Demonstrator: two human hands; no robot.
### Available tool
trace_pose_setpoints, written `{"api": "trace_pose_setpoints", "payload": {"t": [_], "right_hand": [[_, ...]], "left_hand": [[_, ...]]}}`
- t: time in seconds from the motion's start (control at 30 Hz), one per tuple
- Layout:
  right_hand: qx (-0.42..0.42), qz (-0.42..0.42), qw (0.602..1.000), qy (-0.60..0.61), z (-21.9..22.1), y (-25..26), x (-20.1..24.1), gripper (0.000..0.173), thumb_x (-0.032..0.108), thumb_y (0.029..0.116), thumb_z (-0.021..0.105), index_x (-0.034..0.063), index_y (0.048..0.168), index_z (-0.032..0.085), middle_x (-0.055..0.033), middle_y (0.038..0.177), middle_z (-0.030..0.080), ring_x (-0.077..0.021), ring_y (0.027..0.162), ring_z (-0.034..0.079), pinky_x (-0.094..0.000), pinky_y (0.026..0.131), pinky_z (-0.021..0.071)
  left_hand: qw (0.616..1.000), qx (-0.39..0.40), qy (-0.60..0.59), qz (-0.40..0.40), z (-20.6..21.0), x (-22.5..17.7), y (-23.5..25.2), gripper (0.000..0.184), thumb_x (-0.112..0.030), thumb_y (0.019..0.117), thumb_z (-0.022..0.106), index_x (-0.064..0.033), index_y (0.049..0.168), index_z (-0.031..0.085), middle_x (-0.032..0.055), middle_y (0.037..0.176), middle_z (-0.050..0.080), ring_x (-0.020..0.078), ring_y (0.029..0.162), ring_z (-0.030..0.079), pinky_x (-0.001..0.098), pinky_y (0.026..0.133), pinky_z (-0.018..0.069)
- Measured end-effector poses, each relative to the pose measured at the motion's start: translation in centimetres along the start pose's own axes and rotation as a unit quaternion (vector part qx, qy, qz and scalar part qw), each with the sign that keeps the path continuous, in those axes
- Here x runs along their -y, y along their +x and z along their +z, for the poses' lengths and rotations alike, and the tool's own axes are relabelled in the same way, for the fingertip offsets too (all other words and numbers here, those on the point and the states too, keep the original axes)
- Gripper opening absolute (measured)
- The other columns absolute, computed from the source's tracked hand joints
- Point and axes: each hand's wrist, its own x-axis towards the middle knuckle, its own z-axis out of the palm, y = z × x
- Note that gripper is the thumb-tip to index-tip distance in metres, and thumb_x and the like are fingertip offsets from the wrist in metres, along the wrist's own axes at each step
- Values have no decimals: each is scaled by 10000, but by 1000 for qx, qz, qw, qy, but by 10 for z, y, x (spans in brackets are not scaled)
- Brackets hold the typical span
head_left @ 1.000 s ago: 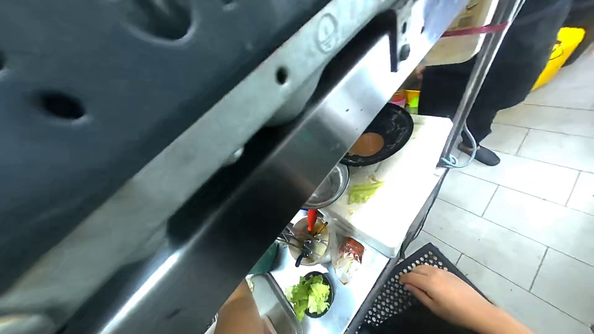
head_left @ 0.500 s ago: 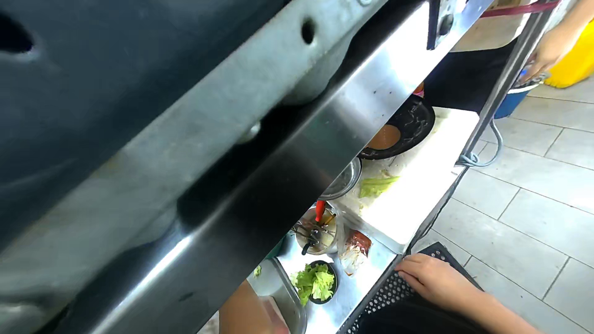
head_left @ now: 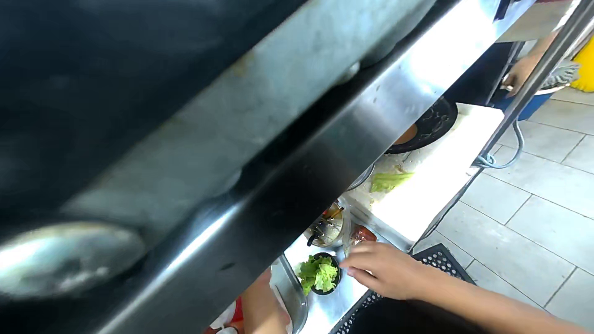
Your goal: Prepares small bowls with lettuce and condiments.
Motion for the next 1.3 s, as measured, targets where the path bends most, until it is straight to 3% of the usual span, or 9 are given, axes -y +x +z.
{"api": "trace_pose_setpoints", "payload": {"t": [0.1,0.17,0.3,0.43,0.6,0.73,0.93,1.2,1.3], "right_hand": [[-98,-37,990,-95,-12,49,22,283,297,1060,517,195,1252,699,-36,1243,691,-204,1193,637,-405,993,549],[-78,-59,980,-172,-16,72,28,335,333,1029,553,279,1345,651,-21,1373,622,-232,1270,575,-431,1009,522],[-18,-93,978,-186,5,81,10,196,267,1024,577,183,1126,722,-23,1011,716,-217,1016,676,-423,885,569],[29,-79,979,-185,16,75,3,194,205,1037,526,122,1019,700,-46,971,713,-221,965,697,-427,875,580],[-18,32,998,49,21,69,4,286,208,1070,479,73,1070,732,-64,1022,728,-168,1033,681,-373,963,543],[-116,245,926,264,6,67,8,247,308,1068,532,147,1081,719,15,905,691,-78,819,653,-300,776,560],[48,174,947,266,16,55,4,460,417,1050,539,114,1391,586,-84,1305,646,-146,1174,630,-385,1031,517],[55,141,980,132,32,45,-5,332,307,1079,478,43,1078,679,-117,1022,689,-222,976,666,-432,892,534],[54,155,964,207,35,40,-5,311,305,1073,501,65,1058,699,-82,994,693,-171,929,659,-401,855,532]], "left_hand": [[992,117,36,19,3,-10,-40,183,-11,1034,404,17,1032,585,88,789,655,133,598,615,272,522,525],[975,202,52,76,-5,-3,-57,177,15,944,457,-4,943,633,39,767,661,81,571,593,214,498,502],[941,301,37,151,-26,30,-58,161,-88,927,635,-28,1065,691,70,946,720,79,642,623,206,500,499],[919,270,226,177,-27,41,-68,235,-202,925,705,-90,1129,731,3,1000,751,108,866,721,294,752,630],[952,218,156,146,-20,50,-73,128,-101,960,649,-43,1029,739,34,842,730,113,721,686,263,656,587],[978,192,19,74,-16,55,-73,131,-36,980,616,37,1039,707,109,818,695,145,701,663,275,637,575],[966,229,65,103,-8,51,-76,145,-46,957,647,26,1067,710,111,833,713,152,699,675,262,610,570],[945,291,129,70,-12,57,-83,305,-136,923,712,5,1192,680,107,1019,740,189,871,722,323,761,626],[952,305,14,-29,-17,65,-81,233,-58,908,707,50,1113,683,150,922,710,168,743,676,291,662,590]]}}
